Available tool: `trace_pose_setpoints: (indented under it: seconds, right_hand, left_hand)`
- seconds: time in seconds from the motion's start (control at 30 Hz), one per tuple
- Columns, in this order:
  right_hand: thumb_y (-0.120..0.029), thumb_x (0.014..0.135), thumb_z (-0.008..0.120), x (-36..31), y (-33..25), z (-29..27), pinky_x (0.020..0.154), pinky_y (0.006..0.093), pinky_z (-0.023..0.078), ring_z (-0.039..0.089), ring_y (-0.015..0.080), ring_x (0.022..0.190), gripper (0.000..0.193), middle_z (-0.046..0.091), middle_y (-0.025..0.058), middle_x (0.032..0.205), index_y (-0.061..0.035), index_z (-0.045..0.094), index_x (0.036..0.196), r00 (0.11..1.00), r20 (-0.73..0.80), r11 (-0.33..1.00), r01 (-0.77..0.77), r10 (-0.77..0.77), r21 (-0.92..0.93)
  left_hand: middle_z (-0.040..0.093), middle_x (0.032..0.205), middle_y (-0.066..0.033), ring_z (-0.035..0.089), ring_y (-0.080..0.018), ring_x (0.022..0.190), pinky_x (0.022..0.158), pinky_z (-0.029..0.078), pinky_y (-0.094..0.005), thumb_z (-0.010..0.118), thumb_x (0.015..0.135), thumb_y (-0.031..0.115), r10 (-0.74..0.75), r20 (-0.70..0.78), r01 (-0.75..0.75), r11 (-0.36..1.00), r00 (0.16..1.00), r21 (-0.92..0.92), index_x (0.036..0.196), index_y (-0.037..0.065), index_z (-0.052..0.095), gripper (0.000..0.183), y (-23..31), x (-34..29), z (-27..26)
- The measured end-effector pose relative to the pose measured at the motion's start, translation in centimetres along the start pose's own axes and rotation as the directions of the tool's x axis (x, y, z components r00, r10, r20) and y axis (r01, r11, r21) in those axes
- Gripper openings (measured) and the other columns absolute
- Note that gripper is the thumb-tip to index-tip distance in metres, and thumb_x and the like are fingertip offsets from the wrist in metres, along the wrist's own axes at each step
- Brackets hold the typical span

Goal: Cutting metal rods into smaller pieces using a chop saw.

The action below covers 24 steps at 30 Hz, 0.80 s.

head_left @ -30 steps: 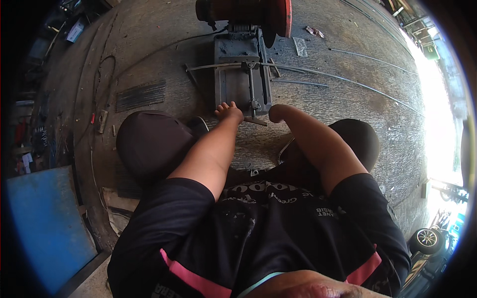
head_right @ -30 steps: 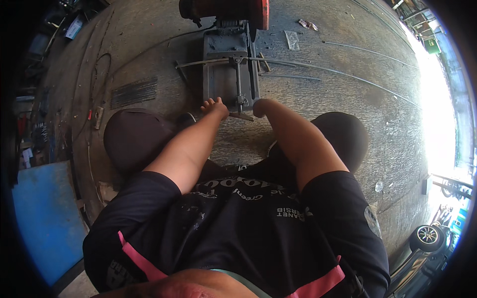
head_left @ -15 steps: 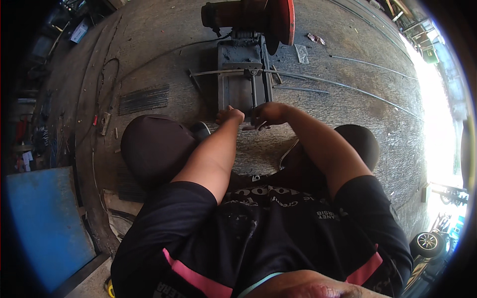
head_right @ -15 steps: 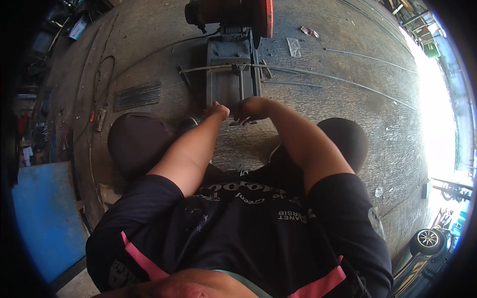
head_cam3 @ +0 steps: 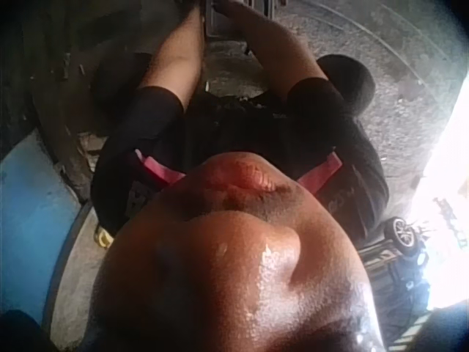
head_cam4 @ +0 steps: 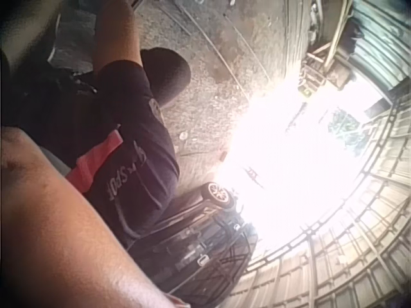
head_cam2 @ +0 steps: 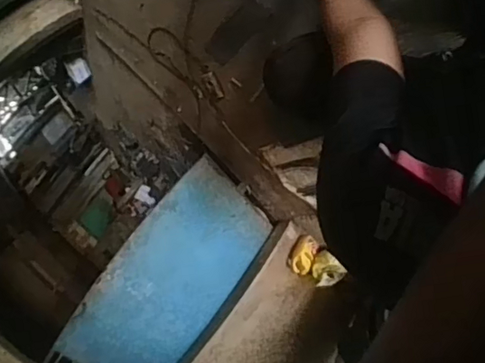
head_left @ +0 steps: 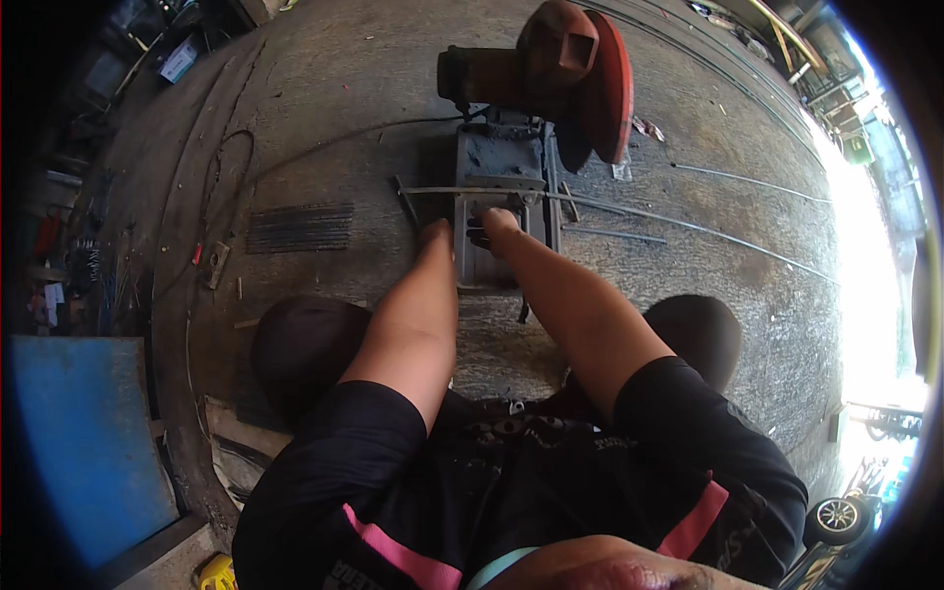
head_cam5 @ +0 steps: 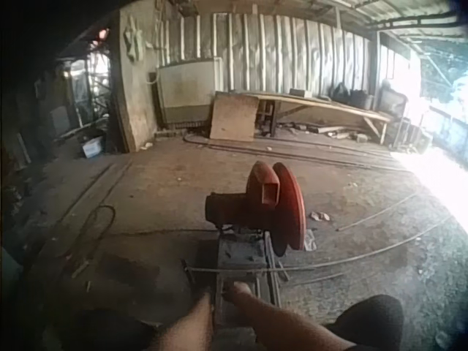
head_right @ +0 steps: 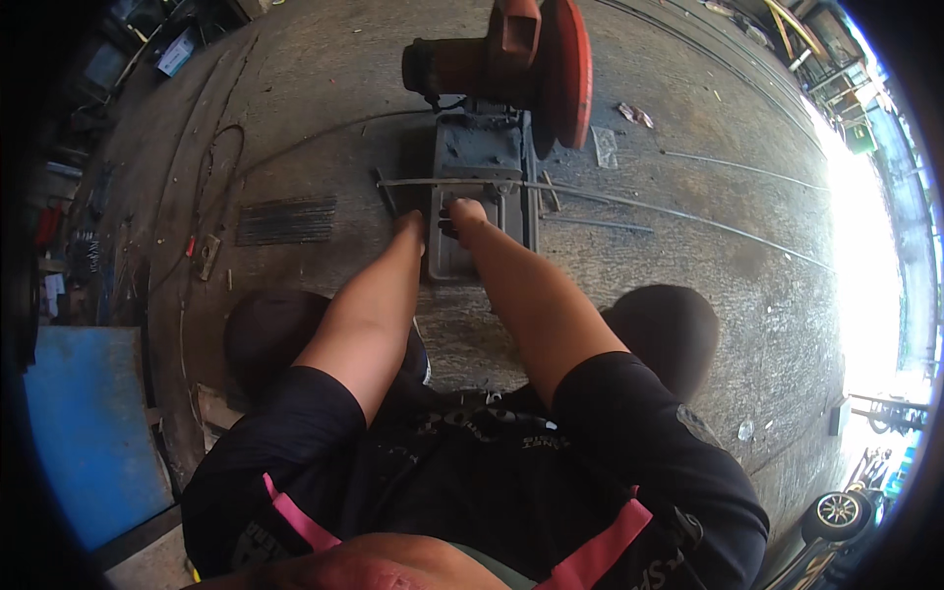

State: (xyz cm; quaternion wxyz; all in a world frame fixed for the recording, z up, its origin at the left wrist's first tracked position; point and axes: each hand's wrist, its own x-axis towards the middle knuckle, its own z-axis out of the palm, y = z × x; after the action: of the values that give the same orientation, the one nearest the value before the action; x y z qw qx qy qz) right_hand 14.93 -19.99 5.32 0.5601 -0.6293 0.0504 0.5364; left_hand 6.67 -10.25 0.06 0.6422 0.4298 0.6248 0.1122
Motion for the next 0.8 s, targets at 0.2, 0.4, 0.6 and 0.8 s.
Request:
trace_pose_setpoints:
  seconds: [0.2,0.4,0.6,0.8]
  right_hand:
    - [-0.024,0.088,0.051,4.4,-0.8,2.2,0.071,0.0392,0.049,0.059,0.0248,0.081,0.025,0.06,0.0085,0.097,-0.0095,0.056,0.108,0.989,-0.07,0.914,-0.091,0.129,0.396]
    - [-0.031,0.087,0.056,9.3,0.8,1.8,0.069,0.0375,0.051,0.06,0.0242,0.081,0.031,0.06,0.0098,0.097,-0.0078,0.056,0.107,0.994,-0.101,0.994,-0.018,0.029,0.104]
    - [-0.039,0.085,0.059,12.7,0.4,3.1,0.074,0.0384,0.05,0.061,0.0242,0.088,0.044,0.059,0.0119,0.105,-0.0043,0.054,0.111,0.957,-0.254,0.99,-0.136,0.144,0.049]
    - [-0.043,0.085,0.057,10.7,-0.4,4.7,0.085,0.0398,0.046,0.059,0.0264,0.1,0.055,0.056,0.0142,0.116,-0.0035,0.049,0.121,0.955,-0.257,0.987,-0.162,0.151,-0.022]
  left_hand:
    - [0.061,0.105,-0.0132,0.058,-0.0265,0.093,0.077,0.044,-0.0426,0.055,0.085,0.035,-0.065,-0.057,0.06,0.995,0.996,-0.083,0.104,0.007,0.058,0.034,-0.4,9.7,2.3]
    - [0.061,0.112,-0.0166,0.061,-0.0317,0.098,0.079,0.049,-0.0418,0.059,0.084,0.041,-0.247,0.185,0.287,0.929,0.951,-0.234,0.115,0.002,0.057,0.05,-0.6,15.8,4.8]
    - [0.064,0.099,-0.0107,0.063,-0.0294,0.084,0.072,0.051,-0.0425,0.044,0.092,0.029,0.161,0.059,-0.162,0.764,0.985,0.625,0.107,0.006,0.058,0.031,0.3,14.2,3.5]
    - [0.055,0.089,-0.0131,0.06,-0.0274,0.077,0.066,0.053,-0.0371,0.039,0.091,0.018,-0.097,-0.047,0.015,0.558,0.994,-0.83,0.099,-0.002,0.05,0.024,2.2,9.8,1.3]
